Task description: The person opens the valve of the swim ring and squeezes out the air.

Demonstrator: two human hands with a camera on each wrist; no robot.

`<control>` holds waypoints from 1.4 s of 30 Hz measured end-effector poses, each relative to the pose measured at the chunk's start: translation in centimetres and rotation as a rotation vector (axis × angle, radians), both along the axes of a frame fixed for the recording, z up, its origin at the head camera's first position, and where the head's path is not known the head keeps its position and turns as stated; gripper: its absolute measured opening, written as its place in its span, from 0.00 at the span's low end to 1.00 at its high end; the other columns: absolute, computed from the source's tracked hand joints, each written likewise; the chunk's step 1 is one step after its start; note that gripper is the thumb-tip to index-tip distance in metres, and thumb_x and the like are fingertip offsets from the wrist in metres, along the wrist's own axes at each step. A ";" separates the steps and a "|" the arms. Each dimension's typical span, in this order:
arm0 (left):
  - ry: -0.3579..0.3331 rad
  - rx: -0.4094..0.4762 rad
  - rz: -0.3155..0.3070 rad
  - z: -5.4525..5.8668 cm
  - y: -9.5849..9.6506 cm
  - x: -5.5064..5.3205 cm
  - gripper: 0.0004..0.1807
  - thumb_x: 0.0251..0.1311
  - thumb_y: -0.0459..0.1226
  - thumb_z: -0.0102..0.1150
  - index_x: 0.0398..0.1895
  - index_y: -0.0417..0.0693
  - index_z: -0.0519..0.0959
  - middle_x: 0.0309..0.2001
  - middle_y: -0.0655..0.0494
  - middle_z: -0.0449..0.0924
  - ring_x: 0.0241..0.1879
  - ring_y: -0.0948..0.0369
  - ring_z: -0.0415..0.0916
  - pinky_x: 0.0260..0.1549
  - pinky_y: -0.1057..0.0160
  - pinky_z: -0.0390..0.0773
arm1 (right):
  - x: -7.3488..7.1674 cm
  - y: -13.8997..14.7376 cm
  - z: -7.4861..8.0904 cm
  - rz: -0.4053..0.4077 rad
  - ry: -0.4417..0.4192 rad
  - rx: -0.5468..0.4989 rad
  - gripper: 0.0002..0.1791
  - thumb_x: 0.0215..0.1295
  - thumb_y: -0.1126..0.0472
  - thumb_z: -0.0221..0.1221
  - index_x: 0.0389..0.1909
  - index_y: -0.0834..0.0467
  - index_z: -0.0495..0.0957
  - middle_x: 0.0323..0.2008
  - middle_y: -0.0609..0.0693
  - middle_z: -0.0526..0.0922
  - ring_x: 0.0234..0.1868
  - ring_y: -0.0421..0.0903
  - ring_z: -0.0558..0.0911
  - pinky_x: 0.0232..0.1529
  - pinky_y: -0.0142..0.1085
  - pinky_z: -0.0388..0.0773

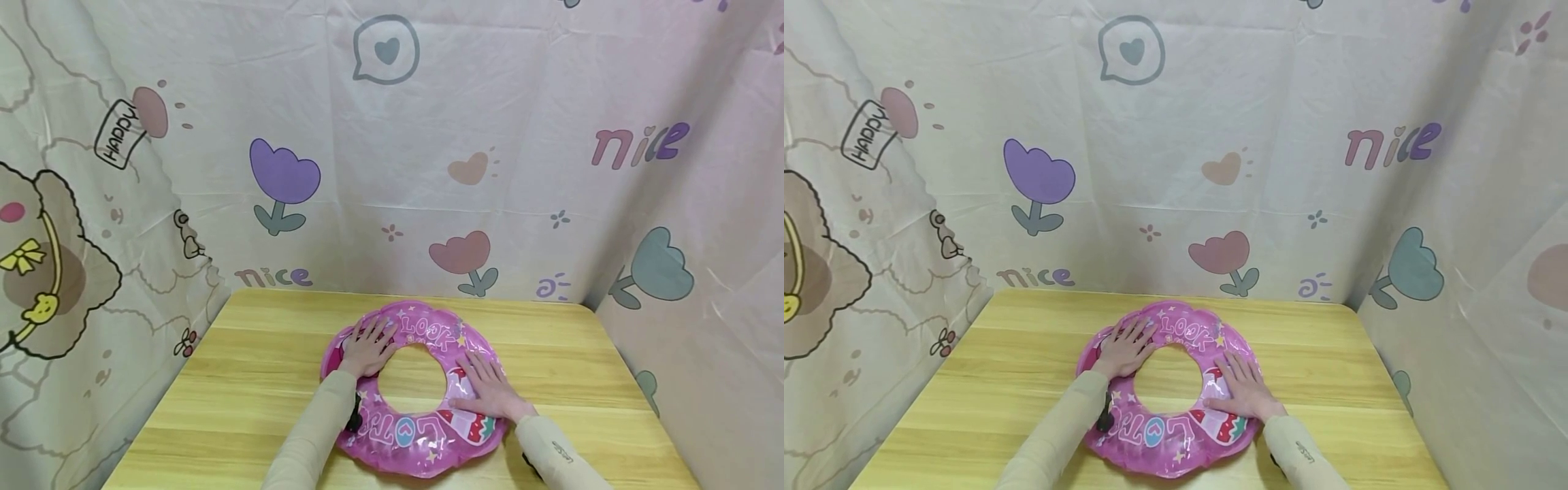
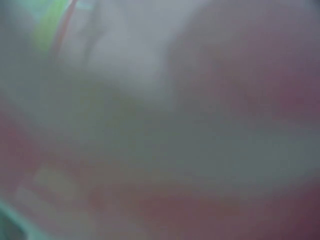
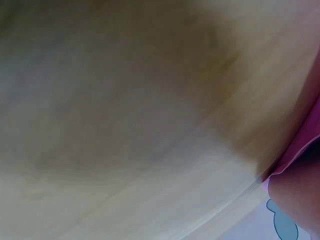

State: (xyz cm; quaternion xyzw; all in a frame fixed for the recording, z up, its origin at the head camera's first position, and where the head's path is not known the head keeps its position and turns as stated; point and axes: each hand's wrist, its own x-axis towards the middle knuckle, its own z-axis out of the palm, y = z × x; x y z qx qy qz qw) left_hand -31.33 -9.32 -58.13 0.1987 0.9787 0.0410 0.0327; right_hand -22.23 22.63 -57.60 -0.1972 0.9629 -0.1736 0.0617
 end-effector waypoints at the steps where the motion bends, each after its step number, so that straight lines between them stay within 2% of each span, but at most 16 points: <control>1: -0.004 -0.003 0.002 0.1 0.0 0.0 0.35 0.76 0.63 0.24 0.82 0.67 0.45 0.84 0.59 0.41 0.83 0.54 0.37 0.81 0.43 0.35 | -0.1 0.0 -0.1 -0.003 -0.001 0.003 0.58 0.59 0.27 0.58 0.80 0.56 0.49 0.81 0.62 0.45 0.81 0.64 0.47 0.79 0.65 0.38; 6: -0.027 -0.016 0.045 1.0 0.0 0.2 0.35 0.75 0.63 0.25 0.82 0.68 0.46 0.83 0.60 0.42 0.83 0.54 0.38 0.80 0.40 0.37 | -0.4 -0.2 -0.6 -0.018 0.030 0.023 0.58 0.59 0.25 0.56 0.80 0.55 0.49 0.82 0.60 0.45 0.82 0.62 0.47 0.79 0.63 0.39; 9: -0.026 0.003 0.073 2.4 0.3 1.3 0.36 0.75 0.62 0.30 0.81 0.63 0.50 0.83 0.56 0.45 0.82 0.51 0.42 0.78 0.35 0.40 | -0.4 -0.6 -0.4 -0.049 0.038 0.041 0.57 0.61 0.24 0.54 0.80 0.55 0.49 0.81 0.60 0.46 0.82 0.63 0.46 0.79 0.64 0.39; 12: -0.032 0.041 0.101 3.6 0.4 3.5 0.38 0.74 0.62 0.33 0.81 0.58 0.52 0.83 0.52 0.45 0.82 0.47 0.41 0.76 0.30 0.38 | -0.1 -1.1 0.0 -0.092 0.022 0.049 0.56 0.62 0.25 0.53 0.80 0.58 0.51 0.81 0.64 0.47 0.81 0.65 0.47 0.79 0.66 0.39; 15: -0.040 0.100 0.128 4.2 0.5 6.3 0.40 0.73 0.63 0.36 0.81 0.54 0.53 0.83 0.49 0.44 0.82 0.45 0.39 0.73 0.26 0.33 | 0.3 -1.5 0.5 -0.142 -0.001 0.082 0.56 0.64 0.25 0.52 0.79 0.59 0.51 0.80 0.65 0.46 0.81 0.66 0.47 0.79 0.65 0.38; 19: -0.017 0.178 0.173 4.4 0.7 9.6 0.43 0.71 0.65 0.40 0.80 0.50 0.56 0.82 0.45 0.46 0.82 0.43 0.40 0.73 0.26 0.33 | 0.8 -1.9 0.9 -0.199 -0.007 0.097 0.55 0.65 0.26 0.51 0.80 0.59 0.50 0.80 0.65 0.46 0.81 0.66 0.46 0.79 0.65 0.36; 22: 0.015 0.199 0.186 4.1 0.8 11.0 0.49 0.66 0.69 0.41 0.80 0.47 0.55 0.82 0.43 0.45 0.82 0.43 0.40 0.75 0.28 0.34 | 1.1 -2.2 1.0 -0.235 -0.011 0.083 0.55 0.65 0.27 0.51 0.80 0.60 0.50 0.80 0.66 0.45 0.81 0.67 0.45 0.79 0.65 0.36; 24: 0.032 0.213 0.175 3.8 0.8 11.3 0.53 0.63 0.72 0.43 0.80 0.46 0.54 0.82 0.41 0.44 0.82 0.43 0.39 0.75 0.28 0.35 | 1.2 -2.4 1.0 -0.257 -0.012 0.073 0.54 0.65 0.27 0.52 0.80 0.60 0.50 0.80 0.67 0.45 0.81 0.67 0.45 0.78 0.66 0.36; 27: 0.039 0.214 0.150 3.0 0.5 11.3 0.57 0.59 0.74 0.46 0.81 0.47 0.52 0.82 0.42 0.43 0.82 0.43 0.39 0.74 0.27 0.36 | 1.3 -2.7 0.9 -0.286 -0.021 0.069 0.54 0.66 0.27 0.51 0.80 0.59 0.49 0.80 0.68 0.44 0.80 0.68 0.44 0.77 0.68 0.34; 34: 0.035 0.149 0.145 0.7 -0.9 11.0 0.58 0.59 0.75 0.44 0.82 0.49 0.47 0.83 0.47 0.39 0.82 0.46 0.38 0.76 0.30 0.35 | 1.5 -3.4 0.6 -0.292 -0.024 0.077 0.53 0.66 0.26 0.48 0.80 0.56 0.48 0.80 0.69 0.42 0.80 0.70 0.42 0.77 0.69 0.31; 38: 0.065 0.152 0.134 0.1 -1.0 10.9 0.59 0.58 0.76 0.43 0.82 0.49 0.46 0.83 0.47 0.38 0.83 0.47 0.38 0.76 0.30 0.35 | 1.6 -3.5 0.5 -0.290 -0.006 0.075 0.52 0.67 0.27 0.50 0.80 0.57 0.49 0.80 0.69 0.42 0.80 0.70 0.42 0.77 0.69 0.32; 42: 0.090 0.166 0.125 0.0 -1.0 10.9 0.59 0.58 0.75 0.45 0.81 0.47 0.48 0.83 0.46 0.40 0.82 0.46 0.39 0.75 0.29 0.36 | 1.8 -3.6 0.6 -0.286 0.001 0.089 0.52 0.67 0.28 0.50 0.80 0.57 0.49 0.80 0.69 0.43 0.80 0.70 0.42 0.77 0.69 0.33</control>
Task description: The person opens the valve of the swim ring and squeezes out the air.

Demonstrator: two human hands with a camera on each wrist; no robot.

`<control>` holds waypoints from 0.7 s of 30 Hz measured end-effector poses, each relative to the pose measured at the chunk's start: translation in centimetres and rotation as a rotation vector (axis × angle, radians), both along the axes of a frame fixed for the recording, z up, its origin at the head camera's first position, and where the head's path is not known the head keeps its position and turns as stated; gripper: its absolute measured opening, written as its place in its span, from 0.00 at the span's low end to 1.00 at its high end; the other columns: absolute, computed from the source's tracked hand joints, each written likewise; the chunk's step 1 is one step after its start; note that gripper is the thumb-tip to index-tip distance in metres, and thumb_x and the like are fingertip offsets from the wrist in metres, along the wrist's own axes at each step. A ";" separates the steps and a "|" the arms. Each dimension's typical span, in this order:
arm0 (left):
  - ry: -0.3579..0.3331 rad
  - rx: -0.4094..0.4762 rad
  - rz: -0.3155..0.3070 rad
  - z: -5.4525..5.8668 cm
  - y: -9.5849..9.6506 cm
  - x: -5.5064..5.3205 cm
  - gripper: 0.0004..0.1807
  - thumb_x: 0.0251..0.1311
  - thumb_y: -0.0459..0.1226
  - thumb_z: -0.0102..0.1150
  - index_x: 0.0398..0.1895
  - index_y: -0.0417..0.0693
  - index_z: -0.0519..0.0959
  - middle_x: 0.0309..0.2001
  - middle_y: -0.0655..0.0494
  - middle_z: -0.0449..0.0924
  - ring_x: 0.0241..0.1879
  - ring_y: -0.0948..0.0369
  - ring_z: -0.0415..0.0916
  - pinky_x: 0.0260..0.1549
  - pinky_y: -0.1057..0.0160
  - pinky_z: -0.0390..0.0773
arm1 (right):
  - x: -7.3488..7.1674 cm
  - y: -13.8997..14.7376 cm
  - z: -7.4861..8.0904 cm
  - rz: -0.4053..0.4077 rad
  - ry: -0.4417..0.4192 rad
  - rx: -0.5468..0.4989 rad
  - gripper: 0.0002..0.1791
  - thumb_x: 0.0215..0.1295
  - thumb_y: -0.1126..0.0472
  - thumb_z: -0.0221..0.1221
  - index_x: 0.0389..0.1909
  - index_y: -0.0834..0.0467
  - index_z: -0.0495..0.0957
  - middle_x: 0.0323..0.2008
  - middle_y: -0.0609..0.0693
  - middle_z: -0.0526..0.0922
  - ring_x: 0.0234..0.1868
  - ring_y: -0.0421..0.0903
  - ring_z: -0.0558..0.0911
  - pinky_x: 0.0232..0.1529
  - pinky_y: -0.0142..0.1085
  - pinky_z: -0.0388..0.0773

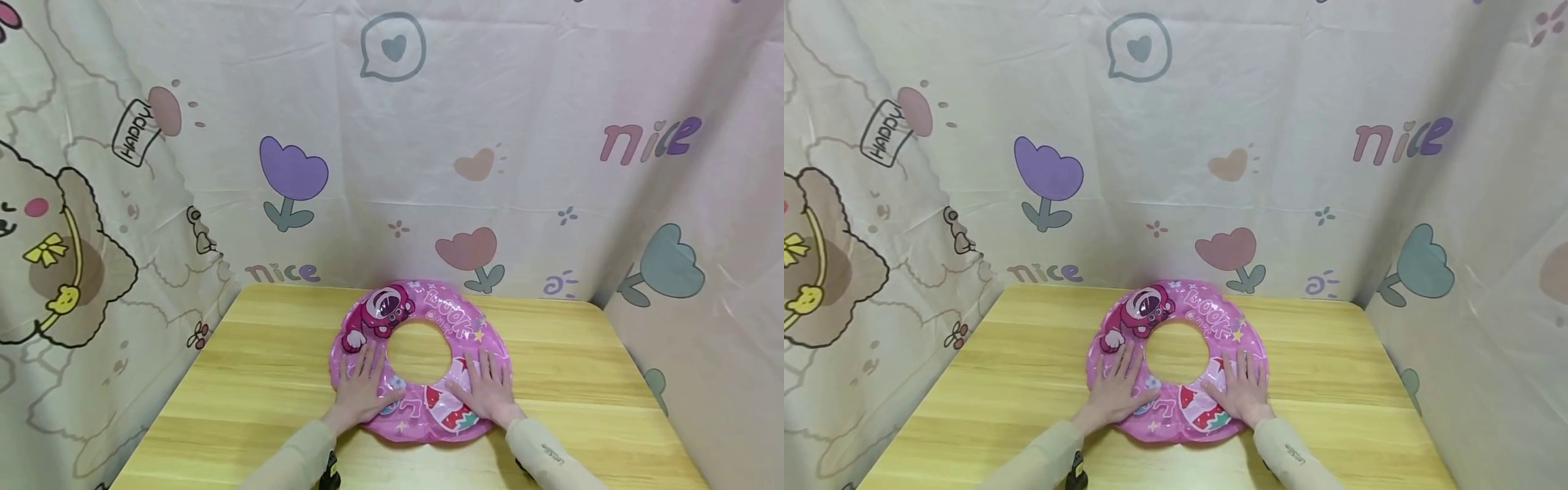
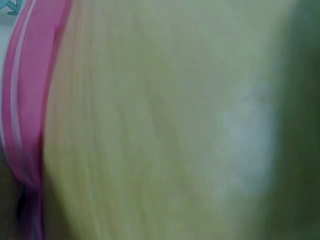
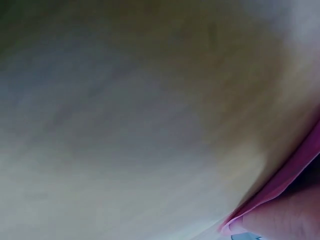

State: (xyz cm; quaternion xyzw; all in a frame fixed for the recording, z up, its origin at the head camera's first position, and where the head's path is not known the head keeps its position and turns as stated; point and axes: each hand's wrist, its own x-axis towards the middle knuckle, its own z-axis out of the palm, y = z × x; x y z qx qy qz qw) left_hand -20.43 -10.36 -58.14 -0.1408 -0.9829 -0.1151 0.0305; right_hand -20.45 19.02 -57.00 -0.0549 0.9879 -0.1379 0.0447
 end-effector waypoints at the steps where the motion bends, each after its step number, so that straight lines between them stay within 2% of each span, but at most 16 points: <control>1: 0.005 0.005 -0.002 0.0 0.0 0.0 0.59 0.58 0.75 0.45 0.81 0.47 0.49 0.83 0.46 0.41 0.82 0.46 0.40 0.75 0.29 0.36 | 0.0 0.0 0.0 0.002 0.002 0.003 0.52 0.67 0.28 0.49 0.80 0.57 0.49 0.80 0.69 0.43 0.80 0.70 0.42 0.77 0.69 0.33; 6: 0.024 -0.012 -0.025 -0.5 -0.4 -0.3 0.59 0.58 0.76 0.43 0.81 0.47 0.50 0.83 0.45 0.42 0.82 0.46 0.42 0.75 0.29 0.37 | 0.2 -0.1 0.0 0.019 0.035 0.010 0.51 0.68 0.27 0.48 0.80 0.56 0.51 0.80 0.69 0.45 0.80 0.70 0.45 0.77 0.70 0.35; 10: 0.022 -0.061 -0.034 -0.4 -0.7 -0.5 0.56 0.60 0.75 0.40 0.81 0.49 0.49 0.83 0.46 0.41 0.82 0.47 0.41 0.75 0.30 0.38 | 0.6 0.1 0.1 0.091 0.120 0.033 0.49 0.68 0.29 0.50 0.79 0.57 0.54 0.79 0.69 0.50 0.79 0.69 0.50 0.77 0.68 0.42; 15: 0.004 -0.032 -0.073 1.2 0.0 0.6 0.44 0.71 0.63 0.41 0.80 0.44 0.54 0.81 0.41 0.48 0.80 0.43 0.48 0.73 0.26 0.46 | 0.8 0.8 0.0 0.255 0.226 0.079 0.47 0.68 0.31 0.53 0.78 0.57 0.57 0.80 0.60 0.55 0.80 0.63 0.53 0.79 0.62 0.48; 18: -0.017 -0.032 -0.085 1.9 0.6 1.4 0.43 0.72 0.62 0.41 0.79 0.42 0.55 0.80 0.40 0.49 0.80 0.42 0.49 0.73 0.26 0.47 | 0.7 1.0 0.0 0.326 0.194 0.069 0.47 0.69 0.31 0.51 0.78 0.57 0.56 0.81 0.57 0.52 0.81 0.61 0.51 0.79 0.60 0.47; 21: -0.050 -0.021 -0.090 1.6 0.7 1.7 0.49 0.67 0.69 0.40 0.79 0.43 0.54 0.81 0.41 0.47 0.81 0.42 0.46 0.73 0.27 0.43 | 0.8 1.0 -0.1 0.335 0.112 0.055 0.48 0.70 0.30 0.48 0.79 0.56 0.52 0.81 0.57 0.48 0.82 0.60 0.49 0.80 0.60 0.44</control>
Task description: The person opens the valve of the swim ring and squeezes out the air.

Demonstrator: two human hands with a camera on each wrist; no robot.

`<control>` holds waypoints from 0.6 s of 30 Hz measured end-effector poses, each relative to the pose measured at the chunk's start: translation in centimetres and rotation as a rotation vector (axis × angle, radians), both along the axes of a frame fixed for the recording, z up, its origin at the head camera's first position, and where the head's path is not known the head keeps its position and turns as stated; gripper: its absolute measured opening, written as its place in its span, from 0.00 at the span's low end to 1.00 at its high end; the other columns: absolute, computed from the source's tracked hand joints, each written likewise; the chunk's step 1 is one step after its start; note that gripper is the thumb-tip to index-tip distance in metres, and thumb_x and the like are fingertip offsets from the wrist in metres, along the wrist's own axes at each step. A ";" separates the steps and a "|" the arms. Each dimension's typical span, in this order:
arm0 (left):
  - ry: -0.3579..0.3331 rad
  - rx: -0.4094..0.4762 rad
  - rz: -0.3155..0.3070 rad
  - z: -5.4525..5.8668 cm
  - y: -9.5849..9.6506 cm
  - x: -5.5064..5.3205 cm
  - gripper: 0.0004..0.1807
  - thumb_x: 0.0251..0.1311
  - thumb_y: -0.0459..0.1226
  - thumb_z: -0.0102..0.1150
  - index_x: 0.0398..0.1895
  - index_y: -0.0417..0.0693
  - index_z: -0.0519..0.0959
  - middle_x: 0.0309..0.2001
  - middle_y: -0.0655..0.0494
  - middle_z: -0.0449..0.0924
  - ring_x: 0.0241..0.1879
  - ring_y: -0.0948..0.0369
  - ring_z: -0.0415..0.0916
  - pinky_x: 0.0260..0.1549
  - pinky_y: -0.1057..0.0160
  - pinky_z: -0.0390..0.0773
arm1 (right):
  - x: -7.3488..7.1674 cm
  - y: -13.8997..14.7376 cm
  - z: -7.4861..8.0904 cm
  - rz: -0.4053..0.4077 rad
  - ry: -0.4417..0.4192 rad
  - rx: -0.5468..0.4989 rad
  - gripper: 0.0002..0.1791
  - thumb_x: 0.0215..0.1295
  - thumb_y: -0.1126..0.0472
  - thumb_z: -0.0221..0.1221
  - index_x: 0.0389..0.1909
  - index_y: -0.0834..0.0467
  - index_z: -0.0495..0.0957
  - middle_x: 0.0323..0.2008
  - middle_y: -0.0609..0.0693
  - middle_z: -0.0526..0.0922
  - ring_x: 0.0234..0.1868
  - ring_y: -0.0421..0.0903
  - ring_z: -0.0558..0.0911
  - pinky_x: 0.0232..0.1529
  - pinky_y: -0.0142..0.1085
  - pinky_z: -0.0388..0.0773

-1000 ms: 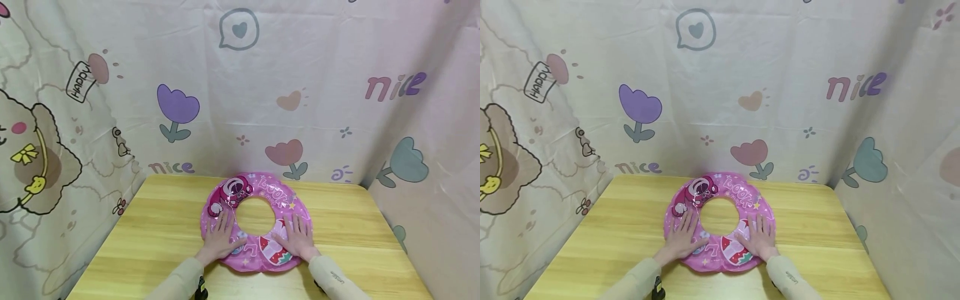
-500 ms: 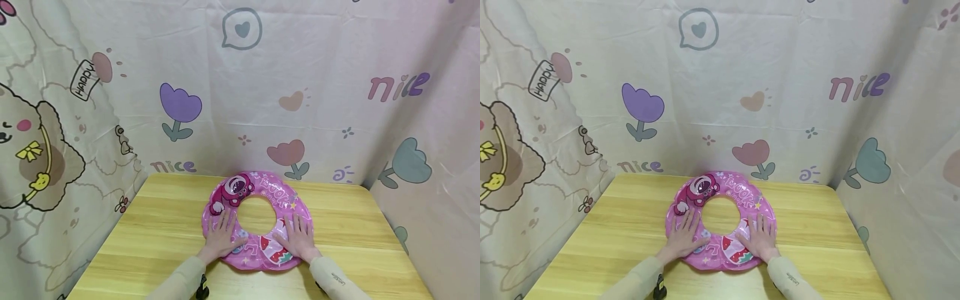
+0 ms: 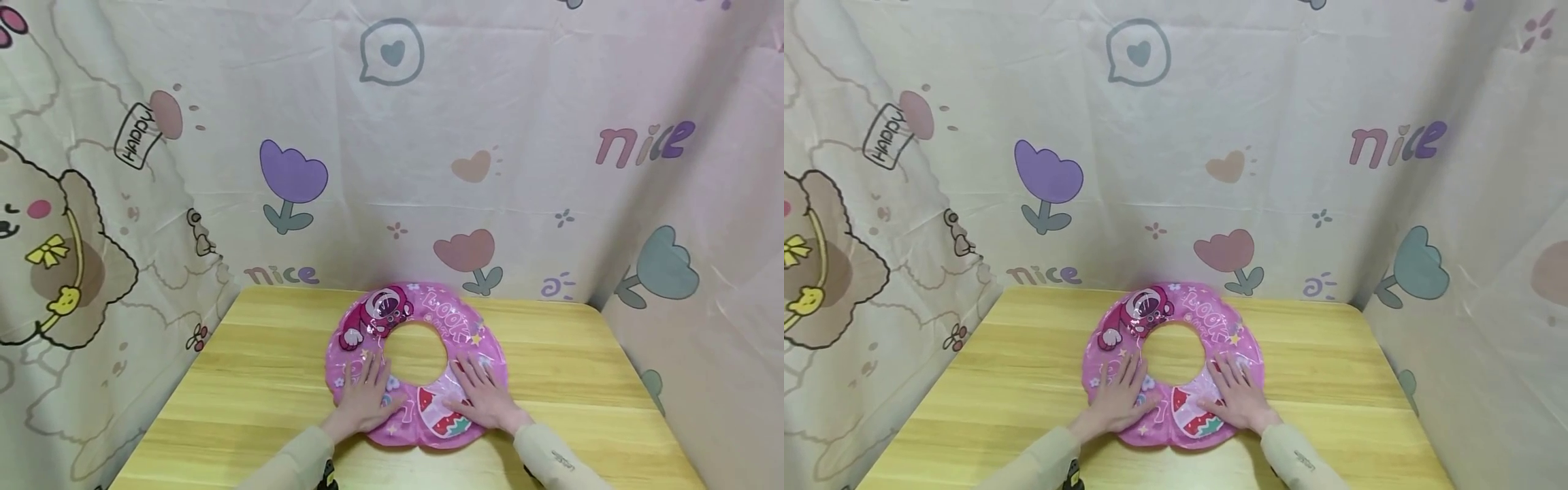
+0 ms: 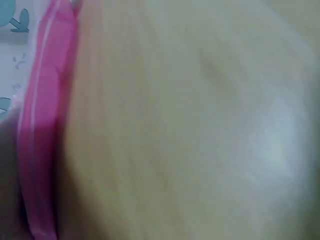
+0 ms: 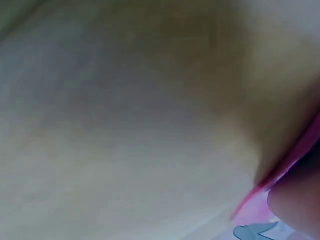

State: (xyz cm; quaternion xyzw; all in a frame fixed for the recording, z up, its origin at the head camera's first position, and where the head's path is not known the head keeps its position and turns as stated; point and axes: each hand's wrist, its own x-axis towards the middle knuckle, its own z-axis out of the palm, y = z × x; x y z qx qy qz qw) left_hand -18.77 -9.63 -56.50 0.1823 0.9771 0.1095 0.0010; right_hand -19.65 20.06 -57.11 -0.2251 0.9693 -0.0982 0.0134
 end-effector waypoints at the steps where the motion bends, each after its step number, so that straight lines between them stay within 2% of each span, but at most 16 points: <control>1: -0.007 0.002 -0.003 -0.3 -0.1 0.0 0.52 0.65 0.71 0.40 0.80 0.44 0.53 0.82 0.41 0.45 0.81 0.43 0.44 0.74 0.27 0.41 | 0.0 -0.1 -0.1 -0.004 -0.016 0.000 0.48 0.70 0.30 0.48 0.80 0.56 0.52 0.82 0.57 0.48 0.82 0.60 0.49 0.80 0.60 0.44; 4: -0.013 0.001 -0.016 -1.1 -0.3 -0.2 0.58 0.59 0.76 0.41 0.80 0.44 0.52 0.82 0.42 0.41 0.81 0.43 0.41 0.73 0.26 0.38 | 0.1 -0.3 -0.3 -0.025 -0.040 0.014 0.49 0.69 0.28 0.48 0.80 0.54 0.52 0.82 0.57 0.47 0.82 0.59 0.48 0.81 0.59 0.42; 8: 0.010 -0.040 -0.025 -1.5 -0.3 -0.1 0.62 0.55 0.78 0.43 0.80 0.44 0.51 0.82 0.41 0.40 0.81 0.43 0.40 0.72 0.25 0.39 | 0.2 -0.3 -0.5 -0.037 -0.026 0.014 0.50 0.67 0.26 0.48 0.79 0.54 0.54 0.81 0.57 0.49 0.82 0.60 0.49 0.80 0.60 0.44; 13: 0.024 -0.073 -0.007 -1.5 -0.1 -0.1 0.63 0.54 0.80 0.41 0.81 0.46 0.50 0.82 0.44 0.40 0.82 0.44 0.39 0.72 0.25 0.40 | 0.1 -0.5 -0.4 -0.044 -0.025 0.026 0.50 0.66 0.26 0.48 0.80 0.52 0.53 0.82 0.57 0.48 0.82 0.60 0.49 0.80 0.60 0.43; 18: 0.073 -0.096 -0.006 -1.6 -0.1 0.1 0.60 0.55 0.79 0.42 0.80 0.47 0.54 0.82 0.44 0.43 0.81 0.44 0.42 0.73 0.26 0.42 | 0.2 -0.6 -0.4 -0.048 -0.024 0.041 0.49 0.67 0.25 0.47 0.80 0.50 0.52 0.82 0.56 0.48 0.82 0.59 0.49 0.80 0.60 0.43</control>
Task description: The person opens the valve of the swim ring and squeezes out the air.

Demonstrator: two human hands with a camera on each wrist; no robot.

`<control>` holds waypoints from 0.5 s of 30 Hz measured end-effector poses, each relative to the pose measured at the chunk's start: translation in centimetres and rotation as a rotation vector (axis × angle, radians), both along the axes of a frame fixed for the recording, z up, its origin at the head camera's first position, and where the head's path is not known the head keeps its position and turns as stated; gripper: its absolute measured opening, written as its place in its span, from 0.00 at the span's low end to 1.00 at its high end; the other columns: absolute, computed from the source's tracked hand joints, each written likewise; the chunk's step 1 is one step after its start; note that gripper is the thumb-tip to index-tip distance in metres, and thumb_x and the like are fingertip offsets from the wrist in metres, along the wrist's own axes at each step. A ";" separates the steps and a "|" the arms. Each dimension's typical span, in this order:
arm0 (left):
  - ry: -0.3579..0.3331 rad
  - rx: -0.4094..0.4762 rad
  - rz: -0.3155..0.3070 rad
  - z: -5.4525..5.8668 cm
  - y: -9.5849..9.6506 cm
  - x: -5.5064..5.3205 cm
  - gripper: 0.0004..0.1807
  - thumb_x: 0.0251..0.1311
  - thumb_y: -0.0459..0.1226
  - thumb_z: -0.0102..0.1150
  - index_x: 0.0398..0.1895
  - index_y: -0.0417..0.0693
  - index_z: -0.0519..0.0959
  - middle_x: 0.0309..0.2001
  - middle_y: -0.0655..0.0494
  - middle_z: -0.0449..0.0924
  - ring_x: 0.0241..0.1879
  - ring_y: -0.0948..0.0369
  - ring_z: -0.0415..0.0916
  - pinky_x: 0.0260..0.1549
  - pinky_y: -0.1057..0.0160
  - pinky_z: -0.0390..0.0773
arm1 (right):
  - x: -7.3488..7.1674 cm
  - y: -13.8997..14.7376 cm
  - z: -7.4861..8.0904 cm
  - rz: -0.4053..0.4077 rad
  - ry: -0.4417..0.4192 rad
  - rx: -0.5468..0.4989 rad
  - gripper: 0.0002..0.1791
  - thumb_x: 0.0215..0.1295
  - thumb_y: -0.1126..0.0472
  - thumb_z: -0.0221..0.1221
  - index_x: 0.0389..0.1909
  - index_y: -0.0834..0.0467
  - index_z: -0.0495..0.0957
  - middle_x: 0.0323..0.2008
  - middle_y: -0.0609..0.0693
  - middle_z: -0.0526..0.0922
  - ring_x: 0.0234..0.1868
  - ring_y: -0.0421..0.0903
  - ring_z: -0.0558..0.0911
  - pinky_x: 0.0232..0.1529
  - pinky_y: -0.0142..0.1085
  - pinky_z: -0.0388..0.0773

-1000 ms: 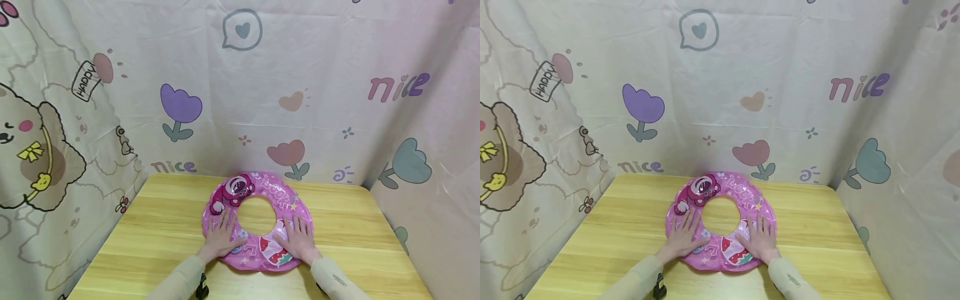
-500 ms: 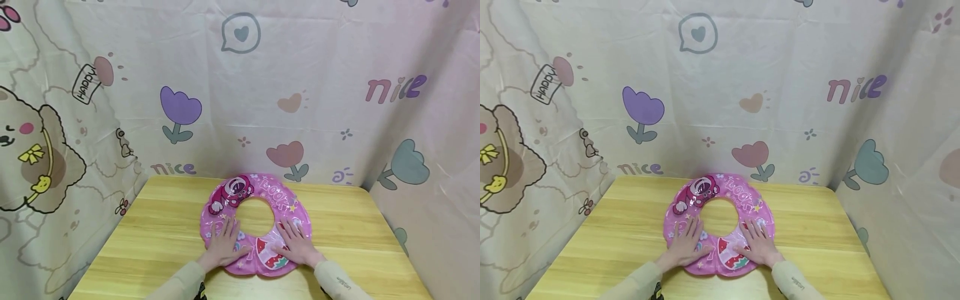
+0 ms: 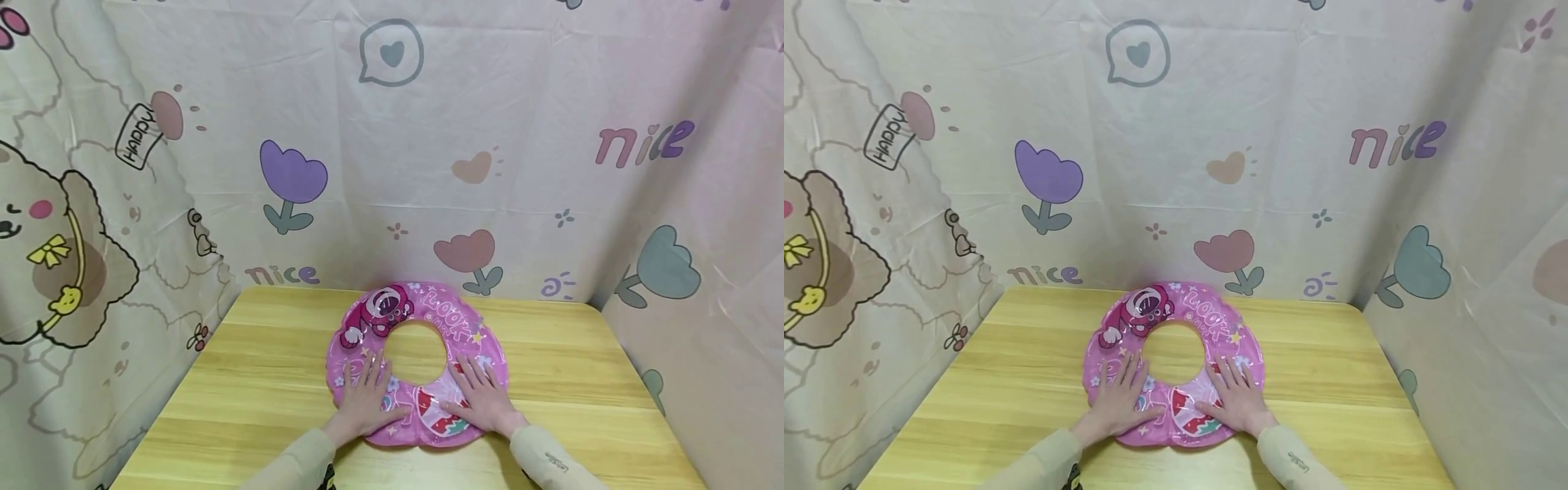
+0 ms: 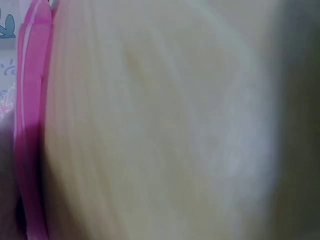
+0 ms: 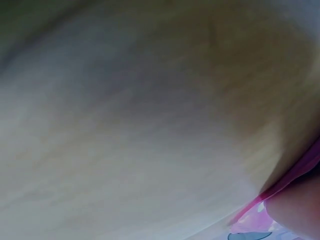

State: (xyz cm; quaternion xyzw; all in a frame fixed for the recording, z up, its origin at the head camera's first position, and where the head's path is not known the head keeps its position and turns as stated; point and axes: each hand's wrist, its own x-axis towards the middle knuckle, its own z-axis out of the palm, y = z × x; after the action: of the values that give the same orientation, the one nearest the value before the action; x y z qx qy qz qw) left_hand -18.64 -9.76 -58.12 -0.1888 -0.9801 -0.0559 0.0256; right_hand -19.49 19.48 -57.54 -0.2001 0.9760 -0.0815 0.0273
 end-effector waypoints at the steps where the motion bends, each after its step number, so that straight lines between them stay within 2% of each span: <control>1: 0.014 0.000 -0.002 0.0 0.0 0.1 0.59 0.56 0.78 0.42 0.80 0.48 0.55 0.82 0.43 0.44 0.81 0.43 0.43 0.72 0.25 0.43 | 0.0 0.0 0.0 0.000 0.001 -0.001 0.49 0.67 0.25 0.47 0.80 0.50 0.52 0.82 0.56 0.48 0.82 0.59 0.49 0.80 0.60 0.43; 7: 0.044 0.015 -0.006 0.1 -0.1 0.4 0.55 0.58 0.76 0.43 0.79 0.50 0.58 0.81 0.43 0.48 0.81 0.43 0.46 0.73 0.26 0.45 | 0.1 0.0 -0.2 0.018 0.050 -0.031 0.49 0.67 0.27 0.50 0.78 0.54 0.57 0.81 0.58 0.52 0.81 0.61 0.52 0.79 0.61 0.46; 11: 0.007 0.041 -0.003 0.2 -0.2 0.4 0.55 0.59 0.75 0.44 0.79 0.50 0.56 0.82 0.44 0.46 0.81 0.44 0.44 0.73 0.27 0.43 | 0.3 0.0 -0.3 0.019 0.067 -0.046 0.48 0.66 0.28 0.51 0.77 0.55 0.60 0.80 0.59 0.54 0.80 0.63 0.54 0.78 0.62 0.48; 15: -0.013 0.051 -0.002 0.2 -0.1 0.3 0.55 0.59 0.75 0.44 0.80 0.51 0.55 0.82 0.45 0.44 0.81 0.45 0.44 0.74 0.27 0.42 | 0.3 0.0 0.0 -0.005 0.028 -0.012 0.49 0.66 0.26 0.49 0.79 0.53 0.56 0.81 0.57 0.51 0.81 0.60 0.51 0.80 0.60 0.45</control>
State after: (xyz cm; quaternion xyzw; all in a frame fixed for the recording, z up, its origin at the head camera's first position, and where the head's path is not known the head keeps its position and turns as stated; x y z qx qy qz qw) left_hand -18.30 -9.88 -57.91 -0.1885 -0.9783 -0.0823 0.0241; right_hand -19.15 19.47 -57.52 -0.1989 0.9763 -0.0847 0.0124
